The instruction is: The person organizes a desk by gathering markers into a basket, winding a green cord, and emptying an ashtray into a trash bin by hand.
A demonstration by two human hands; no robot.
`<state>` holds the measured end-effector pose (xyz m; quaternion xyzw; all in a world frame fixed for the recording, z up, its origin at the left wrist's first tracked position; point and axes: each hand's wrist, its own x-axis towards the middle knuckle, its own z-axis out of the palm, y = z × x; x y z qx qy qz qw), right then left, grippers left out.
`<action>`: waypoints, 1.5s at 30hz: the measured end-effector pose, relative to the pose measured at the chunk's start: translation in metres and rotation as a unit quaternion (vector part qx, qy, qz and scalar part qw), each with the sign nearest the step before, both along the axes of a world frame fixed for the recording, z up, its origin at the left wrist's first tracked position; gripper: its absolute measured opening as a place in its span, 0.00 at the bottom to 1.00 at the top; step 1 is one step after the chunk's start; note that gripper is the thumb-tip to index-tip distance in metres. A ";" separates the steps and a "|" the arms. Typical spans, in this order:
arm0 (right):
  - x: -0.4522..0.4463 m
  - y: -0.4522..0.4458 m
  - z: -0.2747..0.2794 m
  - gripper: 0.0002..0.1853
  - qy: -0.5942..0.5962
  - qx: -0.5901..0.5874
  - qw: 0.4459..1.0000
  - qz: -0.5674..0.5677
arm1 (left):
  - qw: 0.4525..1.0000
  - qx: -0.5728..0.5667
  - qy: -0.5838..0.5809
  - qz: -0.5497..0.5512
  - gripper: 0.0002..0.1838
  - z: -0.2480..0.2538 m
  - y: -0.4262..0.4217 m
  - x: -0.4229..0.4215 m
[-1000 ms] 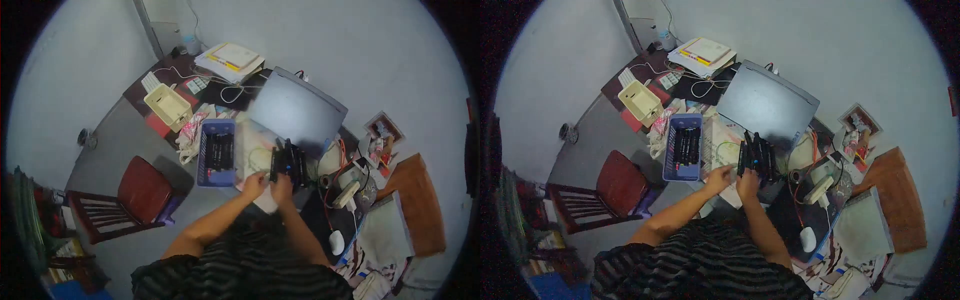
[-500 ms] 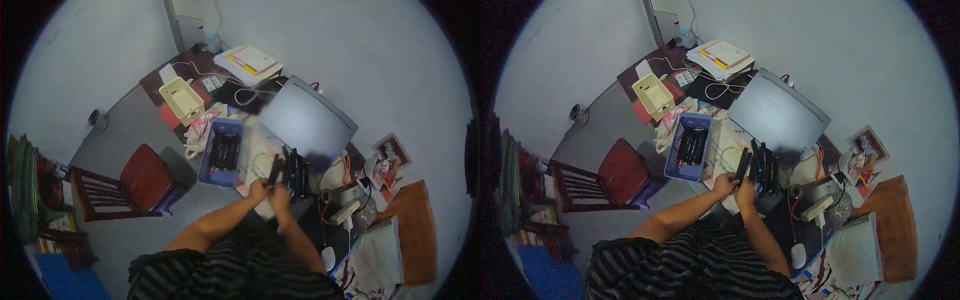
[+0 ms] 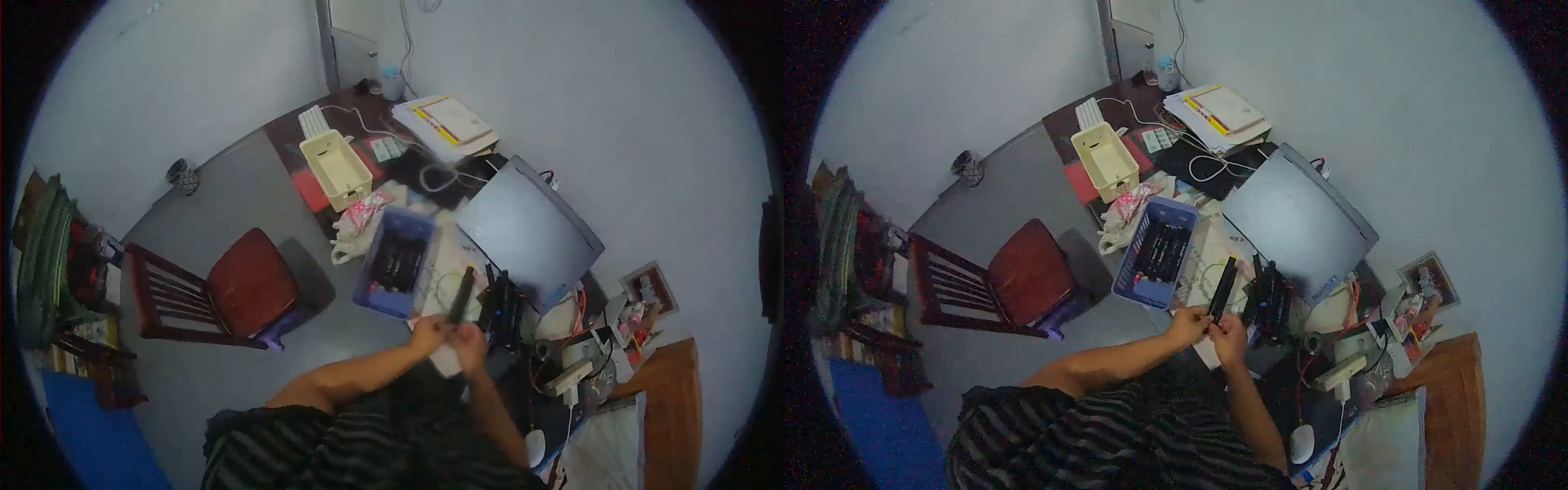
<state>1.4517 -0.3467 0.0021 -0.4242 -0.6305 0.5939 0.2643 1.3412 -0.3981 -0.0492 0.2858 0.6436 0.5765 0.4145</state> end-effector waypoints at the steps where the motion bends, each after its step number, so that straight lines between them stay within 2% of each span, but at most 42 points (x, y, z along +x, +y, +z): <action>1: -0.006 -0.006 0.018 0.13 0.001 -0.004 1.000 -0.008 | 1.000 -0.001 0.021 -0.005 0.09 0.018 -0.007 -0.006; 2: -0.013 -0.010 0.028 0.13 0.003 -0.009 1.000 -0.016 | 0.999 -0.003 0.043 -0.011 0.09 0.035 -0.013 -0.012; 4: -0.026 -0.012 0.023 0.13 0.071 -0.027 0.997 0.007 | 0.998 -0.005 0.049 0.046 0.10 0.062 -0.025 -0.021; 8: -0.064 -0.035 0.061 0.13 0.179 -0.059 0.982 0.015 | 0.992 0.028 -0.005 0.122 0.14 0.067 -0.042 -0.052; 9: -0.070 -0.033 0.058 0.13 0.180 -0.076 0.979 0.054 | 0.988 0.021 0.062 0.139 0.14 0.096 -0.052 -0.059; 12: -0.096 -0.038 0.047 0.14 0.147 -0.099 0.983 0.055 | 0.977 0.002 0.135 0.165 0.12 0.090 -0.062 -0.088; 13: -0.105 -0.043 0.044 0.16 0.189 -0.123 0.973 0.039 | 0.986 0.034 0.013 0.160 0.10 0.089 -0.063 -0.095; 16: -0.121 -0.050 0.054 0.17 0.124 -0.081 0.989 0.026 | 0.984 0.037 -0.068 0.160 0.09 0.091 -0.068 -0.114; 19: -0.136 -0.047 0.039 0.18 0.134 -0.087 0.987 -0.005 | 0.976 0.062 -0.112 0.179 0.09 0.081 -0.065 -0.129; 22: -0.147 -0.040 0.023 0.17 0.143 -0.054 0.988 -0.007 | 0.994 0.018 -0.037 0.097 0.12 0.079 -0.066 -0.144; 25: -0.152 -0.029 -0.017 0.16 0.048 0.124 0.991 0.017 | 0.990 0.026 0.018 0.141 0.14 0.068 -0.062 -0.139; 28: -0.146 -0.041 0.003 0.15 0.056 0.079 0.995 -0.002 | 0.988 0.007 0.090 0.128 0.17 0.083 -0.068 -0.130; 29: -0.143 -0.044 0.007 0.14 0.105 0.053 0.993 -0.011 | 0.986 0.011 0.112 0.120 0.16 0.087 -0.069 -0.127; 33: -0.124 -0.036 0.014 0.12 0.159 0.027 0.985 -0.059 | 0.980 0.048 0.173 0.079 0.15 0.091 -0.062 -0.114; 34: -0.116 -0.032 0.013 0.12 0.138 0.047 0.987 -0.070 | 0.979 0.063 0.182 0.067 0.15 0.091 -0.058 -0.110; 37: -0.084 -0.018 0.013 0.10 0.086 0.104 0.986 -0.101 | 0.990 0.129 0.056 0.028 0.13 0.096 -0.047 -0.086; 39: -0.060 -0.008 0.009 0.09 0.064 0.142 0.981 -0.117 | 0.991 0.101 0.089 -0.016 0.12 0.095 -0.040 -0.074; 40: -0.045 0.000 0.005 0.08 0.018 0.205 0.970 -0.127 | 0.990 0.088 0.105 -0.037 0.12 0.093 -0.036 -0.067; 42: -0.018 0.013 -0.001 0.07 -0.075 0.328 0.931 -0.143 | 0.992 0.091 0.055 -0.067 0.11 0.081 -0.026 -0.050; 44: 0.006 0.023 -0.002 0.09 -0.139 0.324 0.917 -0.187 | 0.993 0.077 0.024 -0.088 0.11 0.073 -0.016 -0.033; 45: 0.017 0.029 -0.001 0.09 -0.165 0.338 0.905 -0.197 | 0.989 0.062 0.070 -0.116 0.11 0.066 -0.010 -0.028</action>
